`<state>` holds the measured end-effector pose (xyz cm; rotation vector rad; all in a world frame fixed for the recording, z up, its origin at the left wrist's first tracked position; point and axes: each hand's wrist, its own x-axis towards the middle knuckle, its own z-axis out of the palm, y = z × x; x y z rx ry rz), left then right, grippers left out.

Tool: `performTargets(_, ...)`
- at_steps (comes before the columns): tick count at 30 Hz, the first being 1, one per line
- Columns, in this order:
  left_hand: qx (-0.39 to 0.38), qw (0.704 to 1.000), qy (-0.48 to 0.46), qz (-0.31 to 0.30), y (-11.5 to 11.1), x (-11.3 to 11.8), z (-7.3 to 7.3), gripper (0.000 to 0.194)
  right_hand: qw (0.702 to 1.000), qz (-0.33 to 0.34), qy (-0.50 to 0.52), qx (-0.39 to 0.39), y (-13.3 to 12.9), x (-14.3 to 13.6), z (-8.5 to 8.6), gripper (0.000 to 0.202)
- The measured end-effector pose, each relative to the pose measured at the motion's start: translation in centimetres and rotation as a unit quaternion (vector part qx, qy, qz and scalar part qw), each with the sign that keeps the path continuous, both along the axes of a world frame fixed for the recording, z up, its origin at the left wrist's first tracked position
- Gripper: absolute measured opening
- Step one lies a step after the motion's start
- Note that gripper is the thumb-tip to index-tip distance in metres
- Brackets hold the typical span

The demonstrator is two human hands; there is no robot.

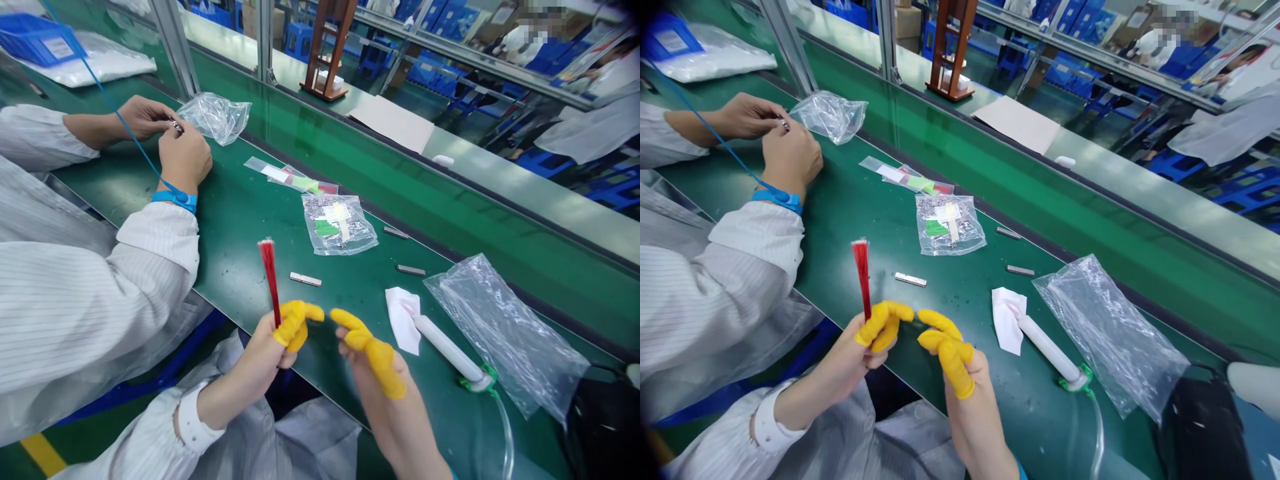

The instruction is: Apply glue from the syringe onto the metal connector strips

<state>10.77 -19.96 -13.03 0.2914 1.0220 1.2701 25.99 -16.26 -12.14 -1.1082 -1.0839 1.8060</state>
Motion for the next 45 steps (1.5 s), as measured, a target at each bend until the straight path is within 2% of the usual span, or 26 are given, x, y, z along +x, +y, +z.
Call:
performTargets(2, -0.021, 0.999, -0.011, -0.026, -0.6, 1.0, -0.2, 0.059, 0.999, -0.035, 0.018, -0.026, -0.7, -0.8, -0.5, 0.028)
performTargets(4, -0.015, 0.998, -0.024, -0.053, -0.8, 2.0, -0.1, 0.061, 0.998, -0.033, 0.028, -0.044, -1.2, -1.6, -0.7, 0.032)
performTargets(11, 0.070, 0.996, -0.038, -0.051, -0.6, 3.8, 0.2, 0.047, 0.998, -0.042, 0.011, -0.045, -1.4, -2.6, -0.8, 0.037)
performTargets(15, 0.079, 0.994, -0.018, -0.071, -1.2, 3.2, 0.2, 0.048, 0.999, -0.046, 0.001, -0.015, -0.8, -2.2, -0.6, 0.033)
performTargets(19, 0.061, 0.992, 0.016, -0.107, -1.4, 1.4, 0.6, 0.051, 0.992, -0.114, 0.007, 0.057, 1.3, -0.7, 0.3, 0.026)
performTargets(21, 0.058, 0.991, 0.012, -0.117, -1.3, 0.5, 0.7, 0.053, 0.990, -0.123, 0.005, 0.065, 2.1, 0.4, 0.4, 0.031)
performTargets(23, 0.058, 0.991, -0.011, -0.120, -1.1, -0.1, 0.7, 0.055, 0.994, -0.093, -0.013, 0.054, 2.3, 1.2, 0.0, 0.036)
performTargets(25, 0.053, 0.990, -0.038, -0.123, -0.7, -0.4, 0.6, 0.054, 0.997, -0.034, -0.037, 0.050, 1.9, 1.4, -0.7, 0.034)
performTargets(28, 0.044, 0.989, -0.066, -0.128, 0.0, -0.3, 0.5, 0.053, 0.995, 0.033, -0.041, 0.079, 0.9, 0.6, -1.3, 0.029)
performTargets(30, 0.043, 0.987, -0.072, -0.135, 0.6, -0.4, 0.5, 0.051, 0.995, 0.035, -0.031, 0.091, 0.5, -0.3, -1.2, 0.024)
performTargets(34, 0.058, 0.984, -0.085, -0.148, 1.3, -0.7, 0.3, 0.047, 0.994, -0.009, -0.039, 0.103, 0.9, -1.6, -0.9, 0.016)
performTargets(39, 0.042, 0.984, -0.099, -0.140, 1.7, -1.0, -0.5, 0.049, 0.992, -0.018, -0.073, 0.099, 1.2, -1.4, -1.1, 0.017)
performTargets(40, 0.032, 0.985, -0.099, -0.137, 1.7, -1.0, -0.6, 0.049, 0.989, -0.007, -0.097, 0.113, 1.3, -1.1, -1.1, 0.019)
performTargets(42, 0.021, 0.985, -0.099, -0.137, 1.5, -1.1, -0.8, 0.048, 0.966, 0.014, -0.172, 0.192, 1.6, -0.2, -1.1, 0.016)
performTargets(44, 0.017, 0.985, -0.096, -0.142, 1.3, -1.2, -0.8, 0.048, 0.907, 0.018, -0.273, 0.320, 2.3, 0.6, -1.2, 0.005)
performTargets(45, 0.016, 0.985, -0.094, -0.145, 1.1, -1.3, -0.8, 0.048, 0.866, 0.016, -0.324, 0.382, 3.0, 0.9, -1.3, 0.011)
